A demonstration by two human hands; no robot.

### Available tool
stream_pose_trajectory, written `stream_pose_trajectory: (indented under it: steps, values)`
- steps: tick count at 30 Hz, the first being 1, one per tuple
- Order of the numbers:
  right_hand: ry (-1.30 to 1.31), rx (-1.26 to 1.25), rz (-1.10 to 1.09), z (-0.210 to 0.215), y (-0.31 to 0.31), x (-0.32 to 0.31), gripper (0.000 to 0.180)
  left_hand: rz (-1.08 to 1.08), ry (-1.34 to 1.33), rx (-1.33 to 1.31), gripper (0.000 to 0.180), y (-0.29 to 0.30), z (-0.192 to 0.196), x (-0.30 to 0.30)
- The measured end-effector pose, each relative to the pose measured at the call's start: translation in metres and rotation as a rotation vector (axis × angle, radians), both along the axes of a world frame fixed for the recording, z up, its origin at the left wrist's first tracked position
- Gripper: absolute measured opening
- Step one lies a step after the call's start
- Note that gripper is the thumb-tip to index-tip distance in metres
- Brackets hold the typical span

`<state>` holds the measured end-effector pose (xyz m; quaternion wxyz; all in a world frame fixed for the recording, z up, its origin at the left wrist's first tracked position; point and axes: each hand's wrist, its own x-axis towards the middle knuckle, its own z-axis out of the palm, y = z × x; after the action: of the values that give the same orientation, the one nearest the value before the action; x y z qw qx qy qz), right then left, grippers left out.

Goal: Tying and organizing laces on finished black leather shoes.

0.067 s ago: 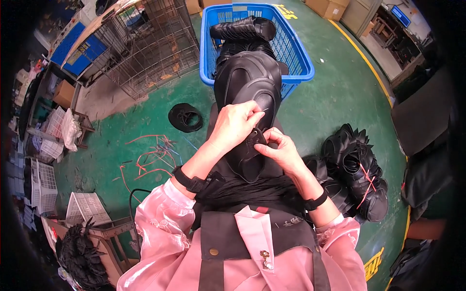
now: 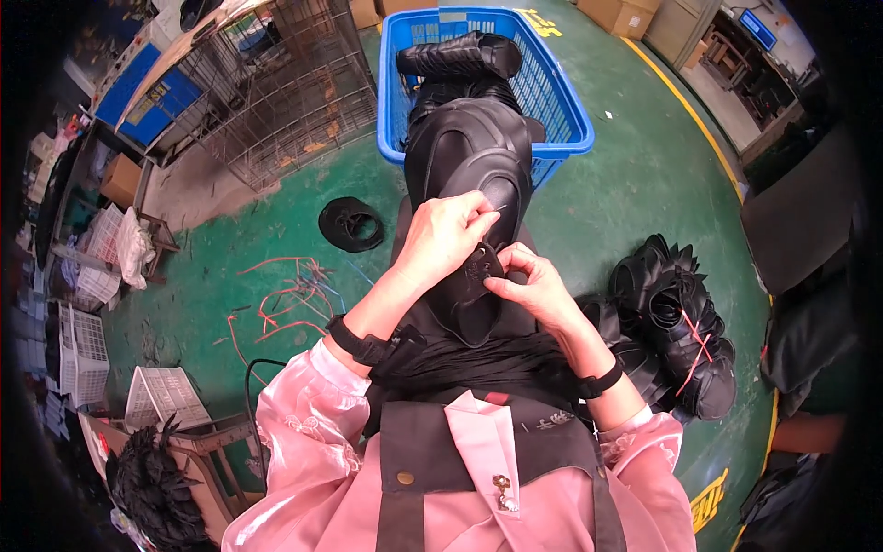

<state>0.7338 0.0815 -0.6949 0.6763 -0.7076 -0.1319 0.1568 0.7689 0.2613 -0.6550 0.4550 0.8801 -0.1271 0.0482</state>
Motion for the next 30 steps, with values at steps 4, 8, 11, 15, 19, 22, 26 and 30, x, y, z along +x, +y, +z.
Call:
stream_pose_trajectory:
  steps: [4, 8, 11, 15, 19, 22, 26, 30]
  values:
    - [-0.004, -0.005, 0.03, -0.003, -0.003, 0.001, 0.015, 0.004, -0.001, -0.03, 0.016, -0.001, -0.001, -0.002]
    - [-0.092, -0.051, 0.003, 0.002, 0.002, -0.002, 0.017, 0.01, 0.002, -0.015, 0.016, 0.0, -0.002, -0.002]
    - [-0.065, -0.145, -0.076, 0.0, 0.007, -0.003, 0.02, 0.014, -0.02, 0.008, 0.017, -0.002, -0.001, -0.004]
    - [-0.143, -0.167, -0.063, -0.006, 0.005, 0.0, 0.021, 0.032, -0.022, 0.011, 0.017, -0.002, -0.005, -0.004]
    - [-0.154, -0.141, 0.028, -0.006, -0.004, 0.002, 0.017, 0.033, -0.027, 0.02, 0.017, -0.002, -0.005, -0.005]
    - [-0.213, -0.192, 0.055, -0.002, -0.008, 0.001, 0.013, 0.027, -0.06, 0.072, 0.016, -0.003, -0.006, -0.006]
    - [-0.164, -0.108, 0.13, 0.008, -0.023, 0.003, 0.013, 0.031, 0.04, -0.083, 0.014, 0.003, -0.011, -0.007]
    - [0.008, -0.158, 0.148, 0.018, -0.031, -0.003, 0.018, 0.012, 0.088, -0.208, 0.013, 0.004, -0.016, -0.008]
